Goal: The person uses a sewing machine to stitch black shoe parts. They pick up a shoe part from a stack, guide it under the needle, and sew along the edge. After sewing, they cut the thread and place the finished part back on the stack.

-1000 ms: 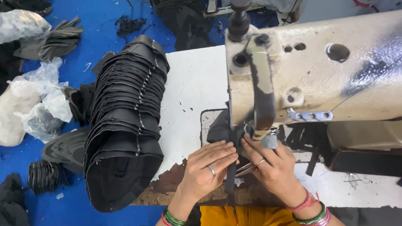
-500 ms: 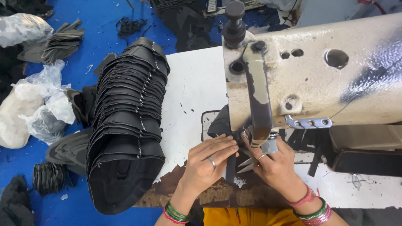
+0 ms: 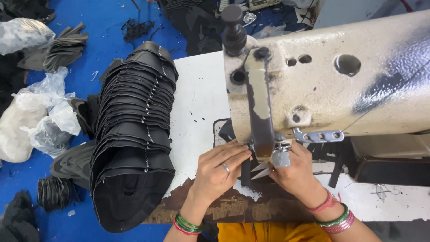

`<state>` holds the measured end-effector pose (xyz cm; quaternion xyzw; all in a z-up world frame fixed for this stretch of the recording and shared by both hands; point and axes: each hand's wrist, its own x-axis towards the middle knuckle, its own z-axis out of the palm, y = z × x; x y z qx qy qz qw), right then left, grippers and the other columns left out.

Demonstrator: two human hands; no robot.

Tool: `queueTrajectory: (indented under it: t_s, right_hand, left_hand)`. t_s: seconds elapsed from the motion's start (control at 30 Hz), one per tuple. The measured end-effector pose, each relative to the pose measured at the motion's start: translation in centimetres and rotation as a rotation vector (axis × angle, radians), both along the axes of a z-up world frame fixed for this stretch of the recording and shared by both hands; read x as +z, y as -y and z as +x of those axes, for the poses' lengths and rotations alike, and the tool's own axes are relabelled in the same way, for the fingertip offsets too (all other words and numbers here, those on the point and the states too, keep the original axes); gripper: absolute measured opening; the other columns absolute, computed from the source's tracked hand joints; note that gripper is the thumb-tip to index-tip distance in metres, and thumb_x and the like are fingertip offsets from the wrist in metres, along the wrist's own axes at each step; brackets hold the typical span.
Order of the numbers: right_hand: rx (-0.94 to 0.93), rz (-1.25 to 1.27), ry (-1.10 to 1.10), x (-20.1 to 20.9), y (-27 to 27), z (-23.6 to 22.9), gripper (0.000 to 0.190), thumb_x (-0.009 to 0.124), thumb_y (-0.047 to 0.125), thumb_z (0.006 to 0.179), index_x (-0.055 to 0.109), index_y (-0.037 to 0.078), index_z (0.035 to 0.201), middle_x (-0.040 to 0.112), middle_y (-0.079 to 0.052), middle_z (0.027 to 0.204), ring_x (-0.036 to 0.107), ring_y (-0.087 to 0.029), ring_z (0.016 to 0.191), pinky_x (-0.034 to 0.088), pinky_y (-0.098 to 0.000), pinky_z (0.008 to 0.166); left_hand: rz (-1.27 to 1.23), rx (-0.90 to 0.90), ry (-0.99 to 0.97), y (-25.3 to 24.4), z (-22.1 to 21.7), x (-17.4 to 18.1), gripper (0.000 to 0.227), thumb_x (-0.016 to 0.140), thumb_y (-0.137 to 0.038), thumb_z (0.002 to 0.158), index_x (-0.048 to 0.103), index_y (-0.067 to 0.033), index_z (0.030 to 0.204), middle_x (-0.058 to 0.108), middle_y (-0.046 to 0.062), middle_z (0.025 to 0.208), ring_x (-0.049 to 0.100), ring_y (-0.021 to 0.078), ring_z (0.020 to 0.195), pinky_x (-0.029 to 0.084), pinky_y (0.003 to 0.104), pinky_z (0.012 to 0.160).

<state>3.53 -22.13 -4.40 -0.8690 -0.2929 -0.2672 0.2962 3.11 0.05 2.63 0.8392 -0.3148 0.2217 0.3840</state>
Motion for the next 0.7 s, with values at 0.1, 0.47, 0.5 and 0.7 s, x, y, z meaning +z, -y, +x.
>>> queueTrajectory:
  t_s: [0.1,0.47,0.5,0.7]
  right_hand:
    - [-0.027,-0.021,-0.056,-2.8,0.6,0.2,0.024,0.081,0.005,0.05,0.067,0.009,0.069,0.063,-0.008,0.072,0.062,-0.032,0.069,0.047,-0.0442,0.055]
    - [0.139,0.078,-0.294,-5.8,2.4,0.4,0.035,0.072,0.006,0.077,0.075,0.009,0.112,0.076,-0.011,0.102,0.076,-0.028,0.09,0.058,-0.0409,0.081]
    - [0.206,0.084,-0.24,-5.6,2.4,0.5,0.036,0.07,0.006,0.08,0.074,0.009,0.115,0.076,-0.011,0.107,0.076,-0.029,0.096,0.057,-0.0434,0.088]
    - [0.101,-0.013,-0.342,-3.1,2.4,2.2,0.025,0.077,0.007,0.073,0.07,0.006,0.097,0.071,-0.007,0.088,0.071,-0.023,0.075,0.058,-0.0359,0.065]
  left_hand:
    - [0.002,0.032,0.003,-0.1,0.5,-0.8,0.032,0.073,0.013,0.073,0.077,-0.0039,0.099,0.077,0.008,0.104,0.077,0.0268,0.103,0.063,0.037,0.097]
    - [0.051,0.046,-0.101,-2.9,3.2,-1.3,0.016,0.072,0.0,0.087,0.073,-0.0097,0.1,0.079,0.004,0.111,0.073,0.0236,0.115,0.059,0.037,0.102]
    - [0.015,0.09,-0.256,-3.9,4.0,-0.6,0.01,0.068,-0.004,0.094,0.069,-0.0109,0.101,0.08,0.003,0.115,0.07,0.0231,0.126,0.054,0.039,0.108]
    - [-0.393,-0.399,-1.021,-2.5,11.7,-6.2,0.042,0.067,-0.003,0.099,0.057,0.0061,0.139,0.069,0.02,0.129,0.069,0.022,0.114,0.05,0.038,0.103]
